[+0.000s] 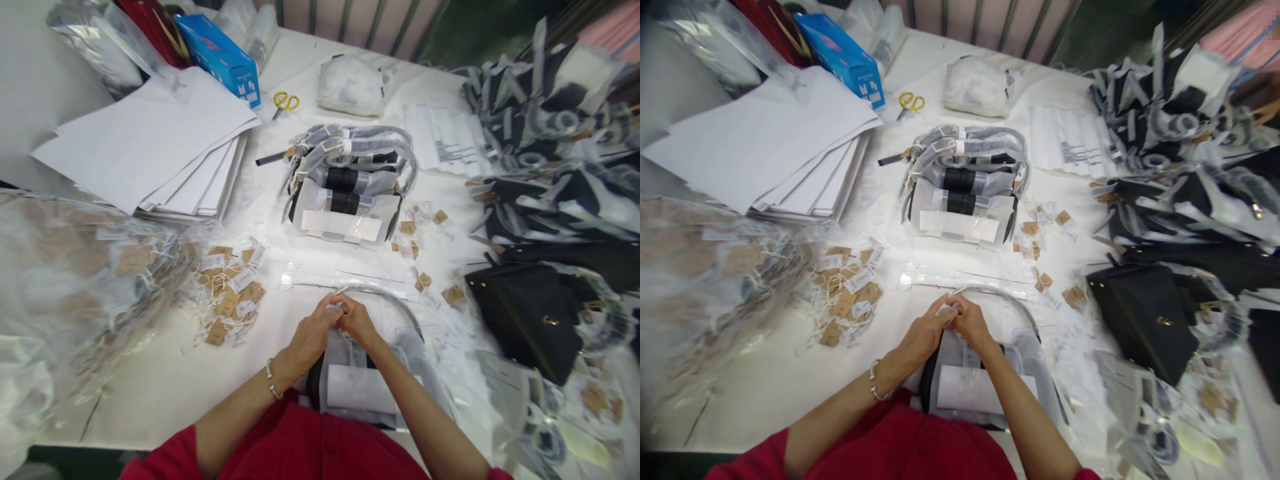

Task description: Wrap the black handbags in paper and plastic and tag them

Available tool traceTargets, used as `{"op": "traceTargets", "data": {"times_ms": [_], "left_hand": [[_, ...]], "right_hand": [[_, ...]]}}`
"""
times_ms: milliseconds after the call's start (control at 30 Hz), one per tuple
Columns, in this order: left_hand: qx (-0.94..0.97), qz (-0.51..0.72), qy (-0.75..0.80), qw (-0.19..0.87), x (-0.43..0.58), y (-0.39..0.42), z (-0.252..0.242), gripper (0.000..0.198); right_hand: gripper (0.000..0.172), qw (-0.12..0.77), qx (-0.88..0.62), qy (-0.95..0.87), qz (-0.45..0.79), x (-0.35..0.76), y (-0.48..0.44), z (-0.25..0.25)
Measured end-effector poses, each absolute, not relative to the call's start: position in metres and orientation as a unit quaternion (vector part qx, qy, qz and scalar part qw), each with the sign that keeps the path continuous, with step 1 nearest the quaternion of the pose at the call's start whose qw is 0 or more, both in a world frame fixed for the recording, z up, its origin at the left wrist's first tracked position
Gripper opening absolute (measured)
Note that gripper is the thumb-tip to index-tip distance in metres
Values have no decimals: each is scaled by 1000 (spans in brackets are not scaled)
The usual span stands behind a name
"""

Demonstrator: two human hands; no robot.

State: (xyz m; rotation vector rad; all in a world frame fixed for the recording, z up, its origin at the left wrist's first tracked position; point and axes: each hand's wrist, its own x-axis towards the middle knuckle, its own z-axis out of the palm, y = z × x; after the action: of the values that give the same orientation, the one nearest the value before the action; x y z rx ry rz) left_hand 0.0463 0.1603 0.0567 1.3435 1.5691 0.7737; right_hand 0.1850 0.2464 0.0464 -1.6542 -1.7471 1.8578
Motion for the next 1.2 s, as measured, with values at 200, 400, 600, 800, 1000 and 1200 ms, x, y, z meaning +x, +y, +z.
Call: {"op": "traceTargets", "data": {"times_ms": [200,400,600,800,1000,1200], "left_hand": [[364,344,675,542,43,165,41,39],[449,345,679,469,39,172,41,13],[342,396,691,499,32,161,38,22],[315,427,663,528,23,153,45,25],[410,401,672,468,13,146,60,21],[344,391,728,446,-8,136,54,27]], "right_hand": [[26,99,-561,-538,621,187,235,54],[28,138,-534,-569,610,198,226,50],[31,148,-537,-652,514,214,218,39],[47,175,-460,-758,427,197,212,52],[14,145,-458,-803,352,180,211,44],[11,125,-478,-796,350,185,214,42]]}}
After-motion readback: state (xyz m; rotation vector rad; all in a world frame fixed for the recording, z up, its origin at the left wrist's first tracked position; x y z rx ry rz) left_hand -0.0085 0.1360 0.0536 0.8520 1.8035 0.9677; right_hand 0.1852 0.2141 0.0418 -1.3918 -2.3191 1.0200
